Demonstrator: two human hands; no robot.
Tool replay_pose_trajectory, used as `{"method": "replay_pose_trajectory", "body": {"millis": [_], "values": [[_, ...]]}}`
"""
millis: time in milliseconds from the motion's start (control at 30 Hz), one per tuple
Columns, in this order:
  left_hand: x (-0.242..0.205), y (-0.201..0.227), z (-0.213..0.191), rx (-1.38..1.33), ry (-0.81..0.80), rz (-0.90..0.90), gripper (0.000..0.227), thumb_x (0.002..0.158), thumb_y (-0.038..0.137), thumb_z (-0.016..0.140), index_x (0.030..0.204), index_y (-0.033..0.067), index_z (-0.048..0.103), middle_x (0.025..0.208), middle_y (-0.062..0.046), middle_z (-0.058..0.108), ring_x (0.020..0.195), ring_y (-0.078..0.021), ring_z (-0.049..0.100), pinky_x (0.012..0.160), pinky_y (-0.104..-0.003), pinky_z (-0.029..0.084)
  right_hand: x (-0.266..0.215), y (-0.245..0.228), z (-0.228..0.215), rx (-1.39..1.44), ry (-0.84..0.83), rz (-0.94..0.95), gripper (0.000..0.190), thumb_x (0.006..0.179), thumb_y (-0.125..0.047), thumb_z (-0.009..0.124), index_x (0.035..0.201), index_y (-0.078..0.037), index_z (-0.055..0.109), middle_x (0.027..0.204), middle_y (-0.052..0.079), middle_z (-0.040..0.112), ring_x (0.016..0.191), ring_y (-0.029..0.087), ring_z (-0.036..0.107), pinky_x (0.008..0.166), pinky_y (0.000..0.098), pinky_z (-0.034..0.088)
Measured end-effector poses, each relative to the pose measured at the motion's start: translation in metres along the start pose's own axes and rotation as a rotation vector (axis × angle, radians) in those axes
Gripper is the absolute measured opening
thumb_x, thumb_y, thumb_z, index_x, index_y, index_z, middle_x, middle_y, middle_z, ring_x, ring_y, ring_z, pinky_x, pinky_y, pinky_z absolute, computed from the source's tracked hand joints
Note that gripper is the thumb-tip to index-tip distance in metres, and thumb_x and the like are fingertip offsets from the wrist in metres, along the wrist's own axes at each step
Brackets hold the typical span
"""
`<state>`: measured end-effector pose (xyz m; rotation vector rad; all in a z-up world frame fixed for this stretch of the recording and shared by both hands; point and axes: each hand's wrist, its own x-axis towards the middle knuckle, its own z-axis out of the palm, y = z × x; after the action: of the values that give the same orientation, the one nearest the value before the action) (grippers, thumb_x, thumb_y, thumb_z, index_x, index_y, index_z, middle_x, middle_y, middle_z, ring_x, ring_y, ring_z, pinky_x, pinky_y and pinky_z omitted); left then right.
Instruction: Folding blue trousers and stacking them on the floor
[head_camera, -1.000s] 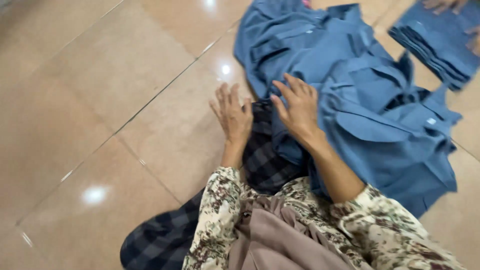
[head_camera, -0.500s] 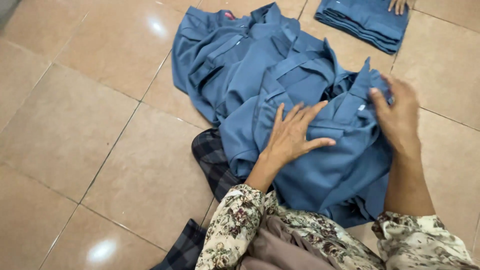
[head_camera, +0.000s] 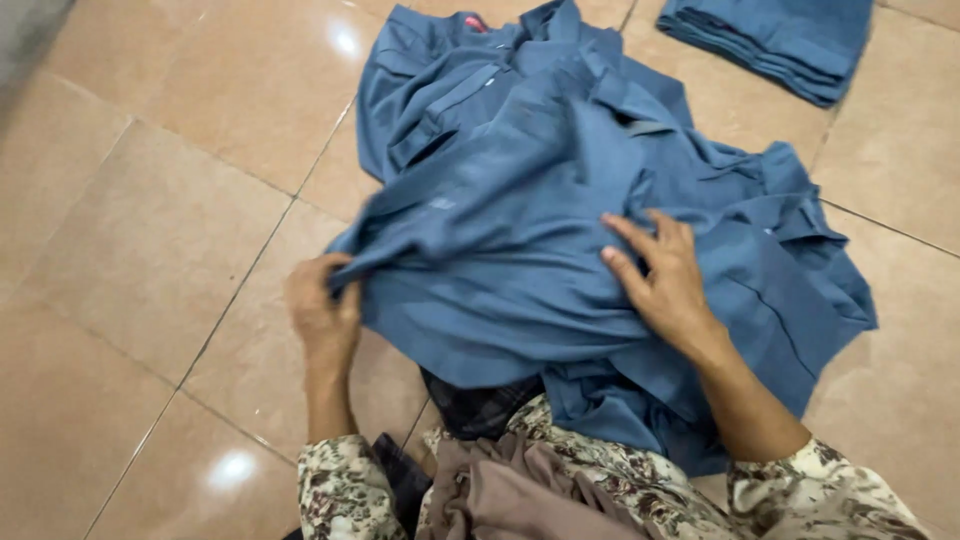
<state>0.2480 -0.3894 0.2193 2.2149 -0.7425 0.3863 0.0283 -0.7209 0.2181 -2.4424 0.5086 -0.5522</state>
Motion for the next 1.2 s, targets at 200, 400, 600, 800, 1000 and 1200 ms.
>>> {"method": "replay_pose_trajectory", "body": {"millis": [200,400,600,800,1000,1200], "values": [[-0.068,-0.131,-0.027,0.320,-0.654,-0.842,0.040,0.086,0.028,0.073,0.124,0.0171,0.072,0.105,-0.002,0.079,0.096,-0.0226,0.073,0.089,-0.037,0.053,-0.007,-0.039,-0.009,-0.360,-0.401,-0.043,0.044,0.093,-0.050,0.059,0.132,-0.031,0.068,0.116,0.008,0.064,0.100,0.029,0.059,0.071,0.0425,0.056],[-0.066,-0.155,-0.004,0.034,-0.368,-0.654,0.038,0.093,0.023,0.066,0.128,0.0094,0.065,0.115,-0.011,0.073,0.096,-0.0270,0.071,0.084,-0.036,0.055,0.053,-0.037,-0.036,-0.449,-0.222,-0.283,0.032,0.097,-0.046,0.061,0.114,-0.025,0.079,0.134,0.008,0.068,0.106,0.029,0.066,0.083,0.0400,0.056],[0.000,-0.116,0.075,0.010,-0.379,-0.603,0.037,0.095,0.028,0.057,0.130,0.0181,0.066,0.117,-0.016,0.074,0.109,-0.0335,0.070,0.091,-0.042,0.055,0.173,-0.057,0.031,-0.320,-0.336,-0.461,0.029,0.101,-0.040,0.063,0.118,-0.022,0.077,0.115,0.015,0.070,0.097,0.037,0.067,0.078,0.0463,0.054],[-0.001,-0.142,0.142,0.224,-0.599,-0.941,0.065,0.098,0.061,0.036,0.149,0.0232,0.047,0.143,-0.009,0.060,0.133,-0.0357,0.053,0.108,-0.054,0.038,0.256,-0.023,0.148,-0.284,-0.676,-0.222,0.041,0.093,-0.035,0.070,0.131,-0.022,0.069,0.106,0.017,0.074,0.094,0.039,0.069,0.088,0.0523,0.054],[-0.058,-0.256,0.193,-0.124,-0.599,-0.920,0.082,0.103,0.070,0.032,0.141,0.0028,0.060,0.136,-0.029,0.062,0.137,-0.0446,0.051,0.115,-0.057,0.037,0.251,-0.029,0.188,-0.159,-0.798,-0.081,0.041,0.091,-0.018,0.072,0.130,-0.025,0.072,0.133,0.028,0.065,0.126,0.050,0.058,0.101,0.0611,0.048],[-0.057,-0.251,0.186,-0.166,-0.641,-0.983,0.082,0.099,0.068,0.037,0.137,0.0010,0.065,0.139,-0.028,0.060,0.139,-0.0410,0.050,0.116,-0.053,0.038,0.261,-0.046,0.196,-0.036,-0.829,-0.216,0.022,0.092,-0.015,0.067,0.107,-0.016,0.082,0.116,0.018,0.075,0.119,0.042,0.065,0.100,0.0541,0.051]]}}
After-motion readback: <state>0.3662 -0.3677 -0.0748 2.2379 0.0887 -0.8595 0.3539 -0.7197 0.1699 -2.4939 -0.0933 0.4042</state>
